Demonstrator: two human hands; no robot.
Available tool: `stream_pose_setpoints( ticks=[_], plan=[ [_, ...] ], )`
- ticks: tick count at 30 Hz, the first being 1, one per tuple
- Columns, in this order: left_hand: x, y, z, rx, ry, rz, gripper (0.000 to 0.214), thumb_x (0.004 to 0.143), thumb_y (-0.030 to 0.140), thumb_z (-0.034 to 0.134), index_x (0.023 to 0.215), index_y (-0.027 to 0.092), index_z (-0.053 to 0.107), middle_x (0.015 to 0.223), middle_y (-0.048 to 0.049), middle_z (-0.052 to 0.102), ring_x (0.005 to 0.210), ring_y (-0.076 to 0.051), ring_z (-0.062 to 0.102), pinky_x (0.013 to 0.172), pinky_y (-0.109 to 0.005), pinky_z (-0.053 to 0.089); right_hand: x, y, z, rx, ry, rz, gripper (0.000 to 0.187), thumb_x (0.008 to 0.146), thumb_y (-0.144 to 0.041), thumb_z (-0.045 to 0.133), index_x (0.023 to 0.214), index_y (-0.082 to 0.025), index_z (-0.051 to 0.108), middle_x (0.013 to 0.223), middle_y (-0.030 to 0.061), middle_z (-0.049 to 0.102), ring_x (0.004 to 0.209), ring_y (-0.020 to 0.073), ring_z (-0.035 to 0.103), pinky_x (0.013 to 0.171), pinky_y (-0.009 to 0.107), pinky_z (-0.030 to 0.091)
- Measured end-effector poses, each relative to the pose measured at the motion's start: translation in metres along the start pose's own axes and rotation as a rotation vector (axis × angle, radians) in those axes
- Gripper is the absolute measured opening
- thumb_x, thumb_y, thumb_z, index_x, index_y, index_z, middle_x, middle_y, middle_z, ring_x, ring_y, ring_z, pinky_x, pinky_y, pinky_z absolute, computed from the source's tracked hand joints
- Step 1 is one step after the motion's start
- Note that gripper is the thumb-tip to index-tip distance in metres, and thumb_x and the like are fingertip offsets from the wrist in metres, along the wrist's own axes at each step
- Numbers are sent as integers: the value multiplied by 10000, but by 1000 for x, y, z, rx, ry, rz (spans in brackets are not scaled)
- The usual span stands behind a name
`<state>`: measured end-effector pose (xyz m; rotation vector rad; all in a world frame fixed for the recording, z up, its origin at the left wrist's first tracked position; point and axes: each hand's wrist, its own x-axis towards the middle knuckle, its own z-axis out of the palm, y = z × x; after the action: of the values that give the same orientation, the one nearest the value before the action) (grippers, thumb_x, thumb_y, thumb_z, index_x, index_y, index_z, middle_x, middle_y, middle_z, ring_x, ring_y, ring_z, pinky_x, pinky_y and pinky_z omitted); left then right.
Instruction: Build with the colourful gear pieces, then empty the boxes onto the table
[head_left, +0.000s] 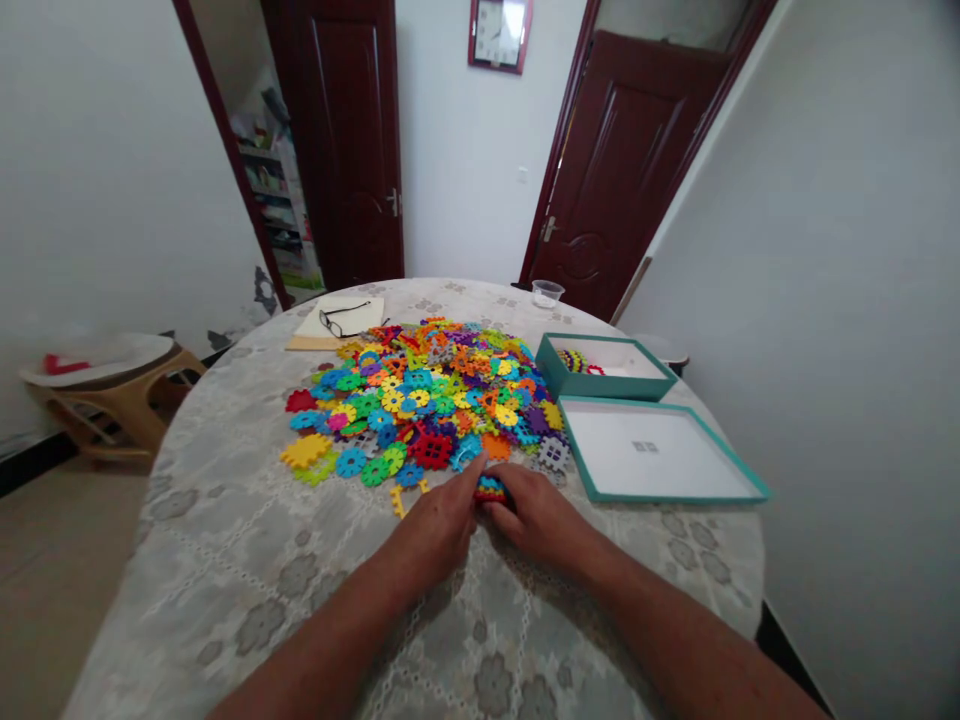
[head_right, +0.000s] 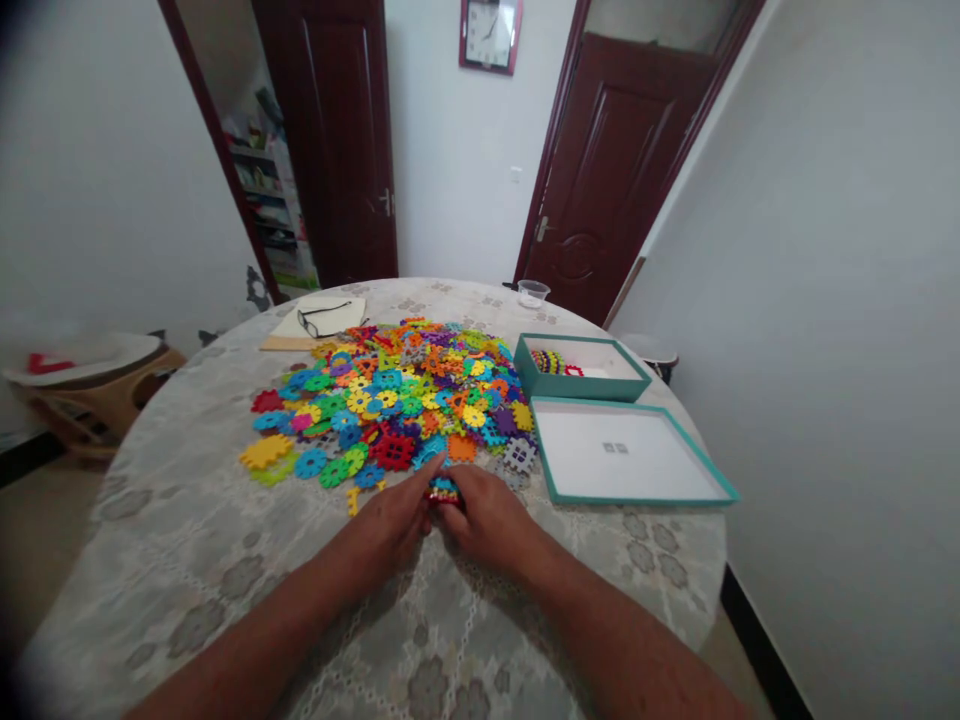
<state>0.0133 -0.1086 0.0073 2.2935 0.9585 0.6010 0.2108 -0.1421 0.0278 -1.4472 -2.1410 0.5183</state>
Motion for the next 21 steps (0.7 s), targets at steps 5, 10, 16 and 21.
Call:
stream_pose_setpoints(
  ticks=[5, 10, 16, 21],
  plan=[
    [0, -4, -5, 41, 156, 101, 607, 1005, 251, 457, 1608, 222, 390, 1423, -146, 662, 1233, -258, 679, 1062, -430, 557, -1, -9, -20, -63, 11, 16, 180, 913, -185, 615, 1087, -207, 652, 1017, 67, 733, 930, 220, 673, 809, 300, 467],
    [-1, 4, -29, 79, 243, 47, 527, 1013, 290, 476, 1532, 205, 508, 1196, -126, 747, 960, -213, 740, 919, -360, 618, 10, 6, -100, -196, 259, 91, 299, 953, -322, 632, 1231, -213, 647, 1055, 82, 753, 942, 242, 691, 799, 312, 471],
    [-7, 2, -34, 158, 325, 70, 474, 1006, 325, 502, 1469, 279, 592, 1216, -86, 762, 933, -198, 762, 856, -295, 636, 73, 109, -215, -416, 406, 566, 288, 940, -380, 658, 1117, -157, 699, 1037, 114, 765, 908, 223, 689, 740, 258, 461],
    [-11, -16, -23, 271, 329, 101, 490, 970, 353, 579, 1459, 380, 598, 1284, -21, 762, 1023, -210, 782, 878, -264, 645, 114, 192, -239, -270, 270, 925, 232, 880, -276, 717, 1002, -78, 715, 699, 103, 725, 627, 187, 685, 571, 226, 468]
  ],
)
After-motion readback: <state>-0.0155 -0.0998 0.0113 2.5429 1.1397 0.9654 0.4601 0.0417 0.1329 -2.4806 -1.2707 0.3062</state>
